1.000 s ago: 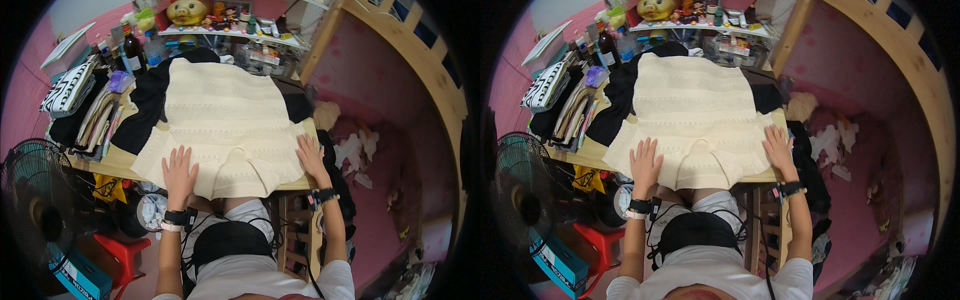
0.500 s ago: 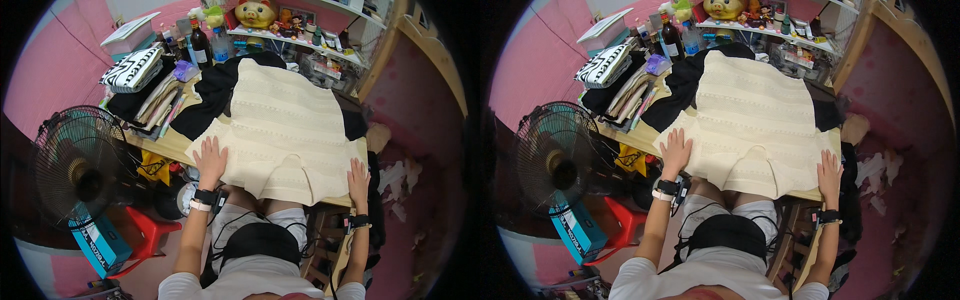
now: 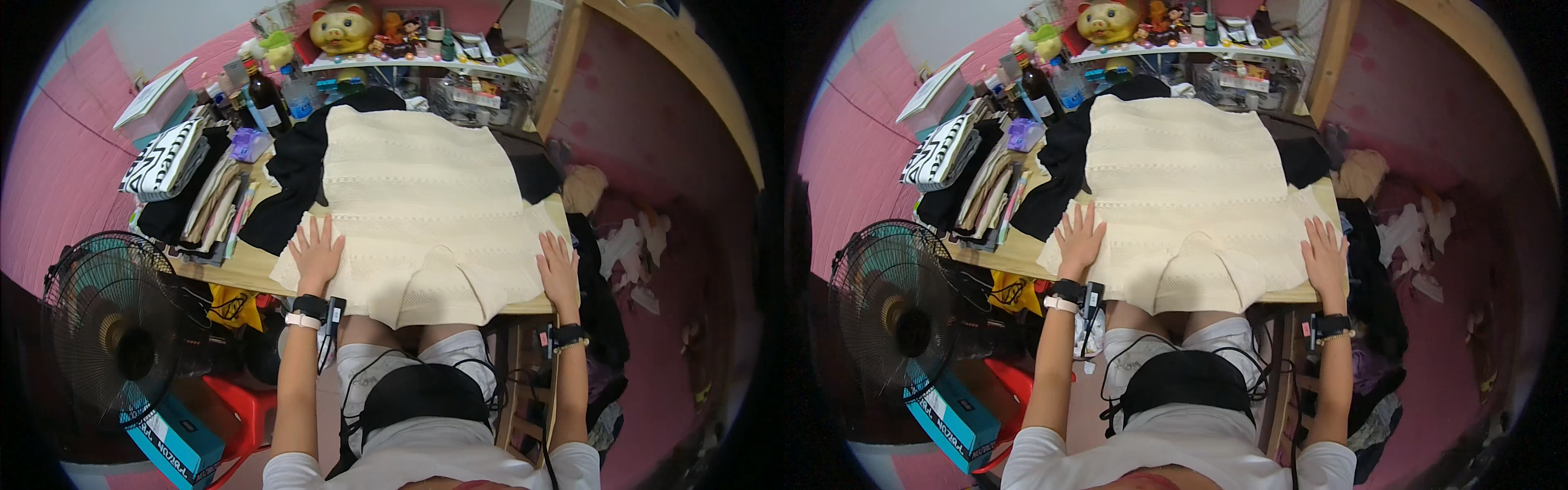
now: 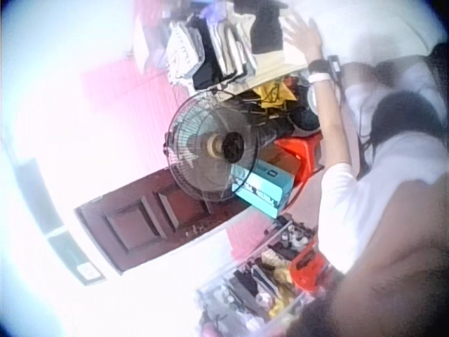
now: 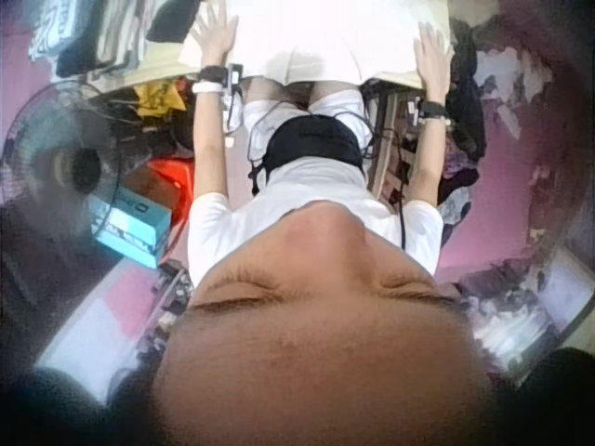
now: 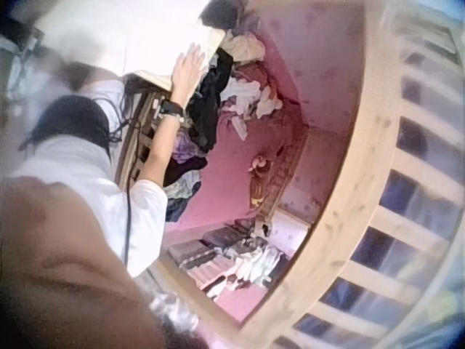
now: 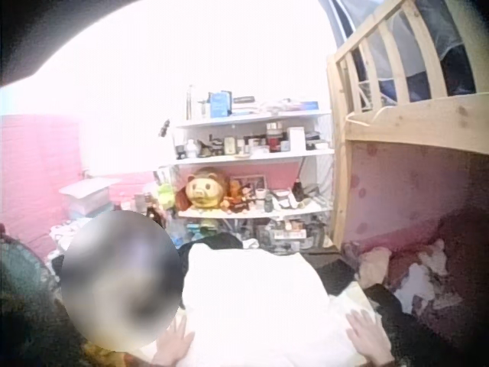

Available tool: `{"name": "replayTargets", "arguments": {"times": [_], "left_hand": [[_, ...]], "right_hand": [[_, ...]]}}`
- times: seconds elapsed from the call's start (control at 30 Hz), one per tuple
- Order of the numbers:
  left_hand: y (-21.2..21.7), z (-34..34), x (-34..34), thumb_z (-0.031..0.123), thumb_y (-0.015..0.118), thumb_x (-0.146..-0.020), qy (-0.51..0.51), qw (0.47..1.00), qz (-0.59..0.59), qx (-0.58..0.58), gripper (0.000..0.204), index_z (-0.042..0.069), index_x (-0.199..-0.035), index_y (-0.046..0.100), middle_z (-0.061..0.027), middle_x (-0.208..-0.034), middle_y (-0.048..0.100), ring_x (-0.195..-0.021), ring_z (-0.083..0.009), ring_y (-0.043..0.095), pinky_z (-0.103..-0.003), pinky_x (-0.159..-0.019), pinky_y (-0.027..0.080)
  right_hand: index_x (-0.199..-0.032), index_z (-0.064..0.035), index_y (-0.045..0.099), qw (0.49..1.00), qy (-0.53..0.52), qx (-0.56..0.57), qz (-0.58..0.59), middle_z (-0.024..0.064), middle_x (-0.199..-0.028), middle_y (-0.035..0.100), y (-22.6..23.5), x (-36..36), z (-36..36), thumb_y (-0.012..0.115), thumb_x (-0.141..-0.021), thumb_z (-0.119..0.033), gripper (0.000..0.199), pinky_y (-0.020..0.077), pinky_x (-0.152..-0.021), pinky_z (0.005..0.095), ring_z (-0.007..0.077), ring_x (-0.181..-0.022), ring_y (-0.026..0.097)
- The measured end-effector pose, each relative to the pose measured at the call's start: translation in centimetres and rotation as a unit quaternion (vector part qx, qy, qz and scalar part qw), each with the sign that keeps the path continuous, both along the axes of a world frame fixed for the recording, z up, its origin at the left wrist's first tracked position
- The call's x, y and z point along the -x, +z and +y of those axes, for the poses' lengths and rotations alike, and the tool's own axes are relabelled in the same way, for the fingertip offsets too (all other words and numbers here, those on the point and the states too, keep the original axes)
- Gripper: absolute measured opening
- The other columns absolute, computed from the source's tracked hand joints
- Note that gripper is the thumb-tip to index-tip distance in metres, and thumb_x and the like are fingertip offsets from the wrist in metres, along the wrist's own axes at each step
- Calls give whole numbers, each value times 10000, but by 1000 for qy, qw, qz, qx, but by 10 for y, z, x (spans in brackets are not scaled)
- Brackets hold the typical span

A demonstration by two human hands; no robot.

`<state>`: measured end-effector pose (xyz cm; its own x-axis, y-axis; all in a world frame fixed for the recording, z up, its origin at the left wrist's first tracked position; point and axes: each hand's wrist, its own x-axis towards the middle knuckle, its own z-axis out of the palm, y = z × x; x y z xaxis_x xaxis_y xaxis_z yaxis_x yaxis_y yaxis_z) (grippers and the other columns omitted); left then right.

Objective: The person picks up a white patterned sweater from a table, spreads it out flat across the table surface, and folds it.

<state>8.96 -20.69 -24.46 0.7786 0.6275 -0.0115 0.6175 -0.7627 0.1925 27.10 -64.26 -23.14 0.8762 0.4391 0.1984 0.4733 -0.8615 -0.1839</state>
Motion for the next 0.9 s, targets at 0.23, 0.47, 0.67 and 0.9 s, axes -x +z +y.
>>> {"name": "replayTargets", "arguments": {"times": [0.23, 0.47, 0.67, 0.9], "left_hand": [[24, -5, 38, 333, 527, -875, -45, 986, -143, 72, 622, 88, -1411, 325, -198, -1491, 224, -1383, -432, 123, -566, -1097, 59], [49, -61, 121, 190, 619, -815, -217, 968, -111, 54, 576, 88, -1345, 418, -181, -1440, 317, -1350, -398, 241, -521, -1104, 163], [8, -63, 121, 55, 635, -771, -205, 969, -126, -61, 592, 133, -1330, 457, -143, -1411, 363, -1326, -362, 304, -537, -1086, 199], [10, -76, 107, 42, 607, -738, -178, 961, -193, -87, 523, 197, -1235, 557, -134, -1205, 475, -1211, -340, 394, -524, -1041, 245]], "right_hand": [[-1331, -104, 450, 995, 10, -101, 22, 81, -1427, 393, 0, -4, -10, 414, -928, -270, 438, 94, -1107, 521, 271, -1352, 292], [-1245, -21, 515, 955, 87, -276, 65, 174, -1358, 452, 25, 60, -14, 481, -810, -25, 436, 182, -1117, 446, 344, -1329, 330], [-1344, -136, 439, 979, 190, -45, 64, 102, -1414, 377, 34, 109, 20, 612, -774, -90, 598, 165, -1089, 543, 334, -1340, 282], [-1340, -194, 447, 986, 165, -19, -7, 55, -1409, 377, 13, 112, 28, 707, -744, -191, 651, 144, -1079, 547, 318, -1323, 281]]}}
